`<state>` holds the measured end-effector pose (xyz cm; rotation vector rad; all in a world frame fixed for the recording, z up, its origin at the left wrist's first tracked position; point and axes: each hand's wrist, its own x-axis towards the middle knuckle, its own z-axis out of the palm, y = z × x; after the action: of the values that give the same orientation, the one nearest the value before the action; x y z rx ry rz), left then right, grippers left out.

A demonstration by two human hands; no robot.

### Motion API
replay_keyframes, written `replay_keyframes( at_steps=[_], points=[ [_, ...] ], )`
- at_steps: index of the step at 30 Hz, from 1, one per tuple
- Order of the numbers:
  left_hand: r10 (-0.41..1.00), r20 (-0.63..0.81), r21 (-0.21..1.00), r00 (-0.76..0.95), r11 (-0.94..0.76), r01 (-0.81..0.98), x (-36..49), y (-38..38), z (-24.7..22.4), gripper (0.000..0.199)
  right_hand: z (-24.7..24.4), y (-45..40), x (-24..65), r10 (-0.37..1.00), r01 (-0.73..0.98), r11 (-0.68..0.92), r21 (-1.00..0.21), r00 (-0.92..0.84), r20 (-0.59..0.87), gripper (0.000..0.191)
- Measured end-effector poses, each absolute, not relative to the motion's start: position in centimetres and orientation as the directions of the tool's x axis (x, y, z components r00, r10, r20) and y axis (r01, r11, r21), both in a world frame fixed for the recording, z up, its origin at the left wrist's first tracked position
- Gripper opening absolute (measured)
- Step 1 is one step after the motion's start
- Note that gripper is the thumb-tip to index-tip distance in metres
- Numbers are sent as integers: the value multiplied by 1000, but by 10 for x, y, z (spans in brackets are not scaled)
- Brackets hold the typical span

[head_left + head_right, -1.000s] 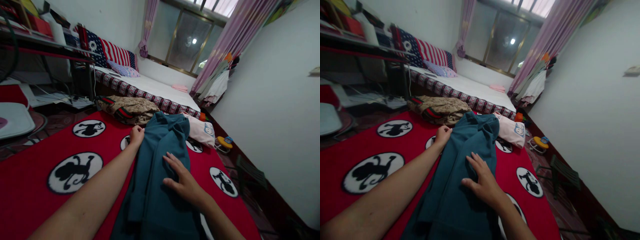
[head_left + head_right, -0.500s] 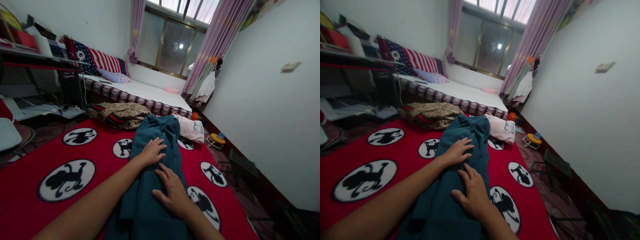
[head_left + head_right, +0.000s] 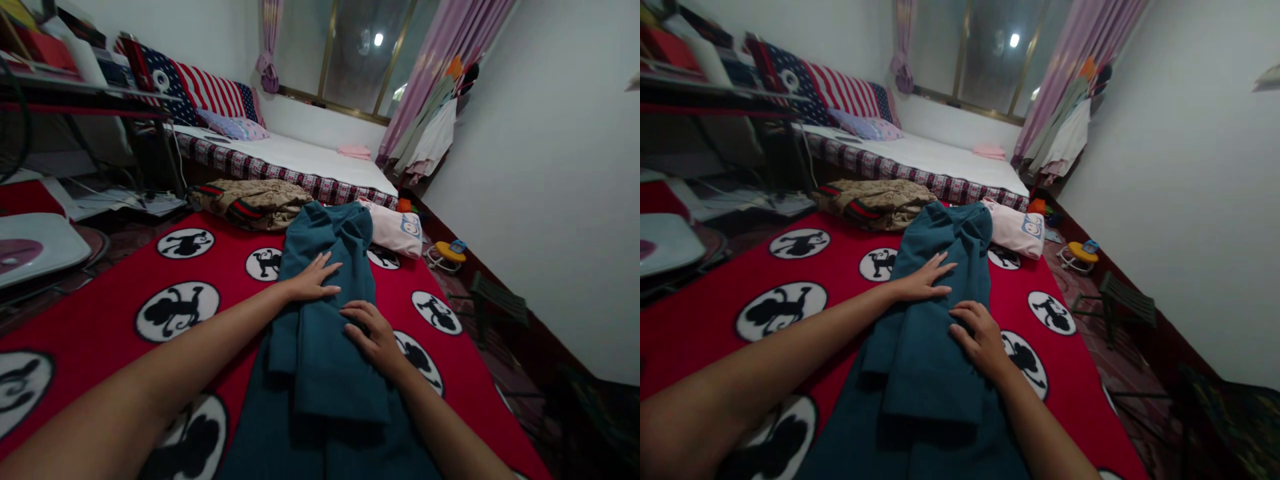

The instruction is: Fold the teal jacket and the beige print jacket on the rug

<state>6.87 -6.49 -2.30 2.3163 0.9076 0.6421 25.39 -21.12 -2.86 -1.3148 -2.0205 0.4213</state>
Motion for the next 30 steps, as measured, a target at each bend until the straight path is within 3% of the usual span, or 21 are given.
replay_keyframes(
  at_steps=[4, 8, 9, 11, 13, 15, 17, 19, 21, 23, 25, 30],
  points=[
    [703, 292, 687, 648, -626, 370, 33, -87, -13, 56, -10, -230, 257, 874, 525, 482, -702, -340, 346, 52],
    [683, 265, 698, 680, -623, 354, -5, -114, -2, 26, 13, -265, 241, 816, 614, 536, -579, -552, 170, 79],
    [669, 245, 704, 702, -620, 346, -13, -121, 0, 22, 16, -273, 236, 800, 642, 550, -534, -588, 118, 80],
    [630, 216, 711, 746, -625, 322, -25, -135, 5, 19, 15, -283, 228, 802, 664, 543, -515, -592, 82, 60],
    [562, 184, 699, 806, -651, 294, -34, -148, 11, 22, 11, -283, 228, 868, 652, 454, -607, -476, 138, 37],
    [479, 125, 660, 869, -694, 288, -40, -159, 19, 30, 9, -276, 234, 958, 568, 278, -774, -221, 183, 29],
    [405, 53, 586, 913, -753, 301, -43, -169, 25, 53, 14, -265, 244, 987, 338, 97, -936, 90, 134, 27],
    [362, 15, 484, 932, -819, 310, -41, -178, 25, 74, 23, -255, 250, 954, 55, 22, -998, 299, 37, 27],
    [333, 23, 397, 942, -868, 297, -36, -183, 20, 69, 32, -248, 252, 926, -122, 24, -992, 376, -23, 28],
    [324, 52, 361, 945, -888, 285, -29, -185, 12, 48, 40, -246, 250, 925, -174, 33, -984, 379, -36, 29],
    [334, 105, 379, 937, -884, 273, -22, -185, 9, 35, 45, -246, 247, 927, -166, 39, -985, 374, -26, 29],
    [352, 188, 476, 917, -849, 228, -16, -185, 23, 27, 51, -249, 250, 903, -26, 144, -989, 413, 121, 28]
  ],
)
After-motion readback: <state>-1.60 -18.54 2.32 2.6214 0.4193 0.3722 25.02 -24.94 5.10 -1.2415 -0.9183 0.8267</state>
